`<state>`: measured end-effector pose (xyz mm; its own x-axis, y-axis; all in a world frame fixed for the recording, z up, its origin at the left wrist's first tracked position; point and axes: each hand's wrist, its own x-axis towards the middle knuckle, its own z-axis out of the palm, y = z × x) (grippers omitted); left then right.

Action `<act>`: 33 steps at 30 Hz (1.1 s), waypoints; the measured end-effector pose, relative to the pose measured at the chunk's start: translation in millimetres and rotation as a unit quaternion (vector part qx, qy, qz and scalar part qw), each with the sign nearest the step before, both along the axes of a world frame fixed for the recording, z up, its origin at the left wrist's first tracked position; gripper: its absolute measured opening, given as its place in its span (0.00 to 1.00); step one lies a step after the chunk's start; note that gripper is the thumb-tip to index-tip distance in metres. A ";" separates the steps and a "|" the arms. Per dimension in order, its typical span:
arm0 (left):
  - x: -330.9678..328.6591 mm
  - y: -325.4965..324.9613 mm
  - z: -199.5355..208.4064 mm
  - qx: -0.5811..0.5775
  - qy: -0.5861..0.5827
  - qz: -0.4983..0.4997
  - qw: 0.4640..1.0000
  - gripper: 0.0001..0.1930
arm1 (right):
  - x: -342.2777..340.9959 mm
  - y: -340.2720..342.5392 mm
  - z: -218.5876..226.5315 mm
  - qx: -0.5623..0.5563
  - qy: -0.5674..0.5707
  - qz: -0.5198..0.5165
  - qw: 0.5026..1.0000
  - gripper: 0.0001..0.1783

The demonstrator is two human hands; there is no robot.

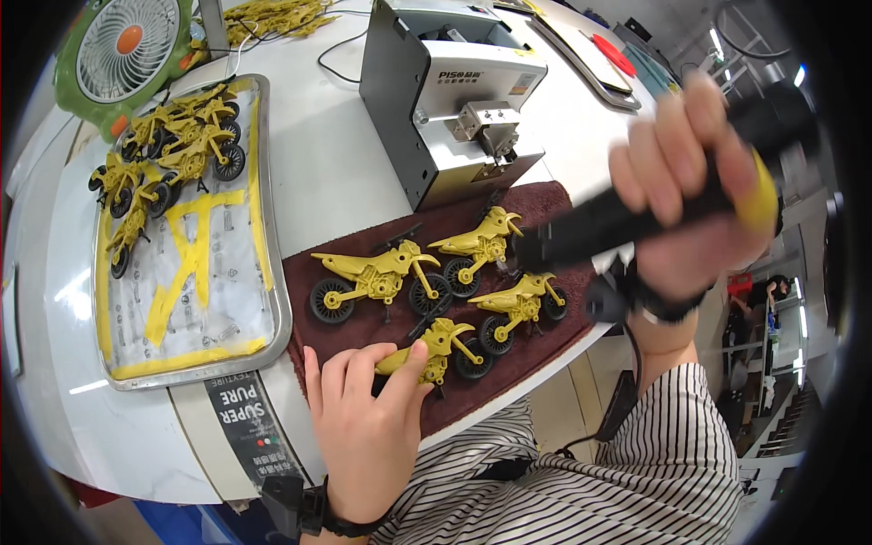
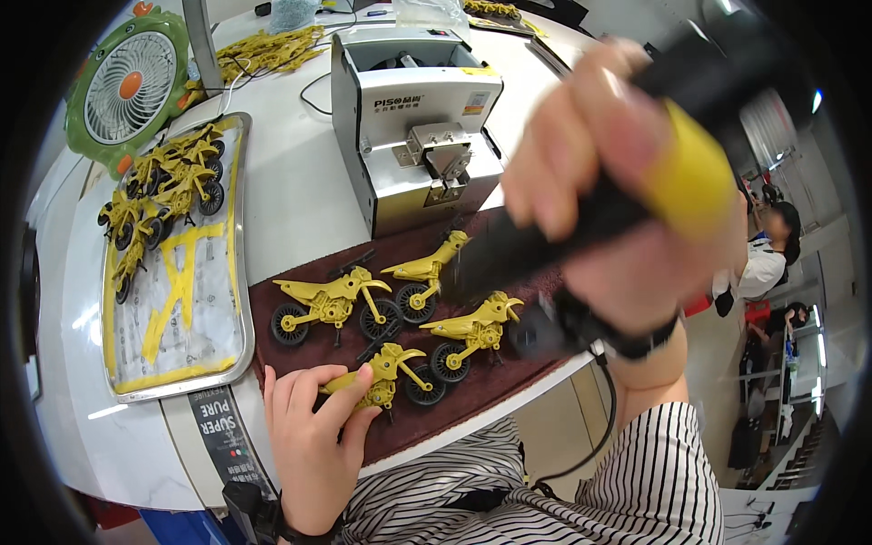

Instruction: Assembling small yellow toy motorcycle models using an electric screwdriver and an automated screw dispenser.

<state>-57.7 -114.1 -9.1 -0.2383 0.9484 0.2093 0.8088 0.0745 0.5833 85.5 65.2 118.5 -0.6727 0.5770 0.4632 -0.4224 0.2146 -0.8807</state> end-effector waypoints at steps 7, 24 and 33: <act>0.5 1.2 0.7 0.002 -0.015 0.001 1.000 0.17 | 16.6 -45.5 -21.2 0.028 0.010 0.076 0.997 0.16; 0.1 -0.2 0.2 0.014 -0.028 0.012 0.999 0.17 | -60.8 103.5 1.7 0.221 0.256 -0.274 0.900 0.07; -2.7 -1.1 7.4 0.011 -0.023 0.000 1.000 0.17 | -6.9 57.5 41.2 0.103 0.250 -0.233 0.934 0.05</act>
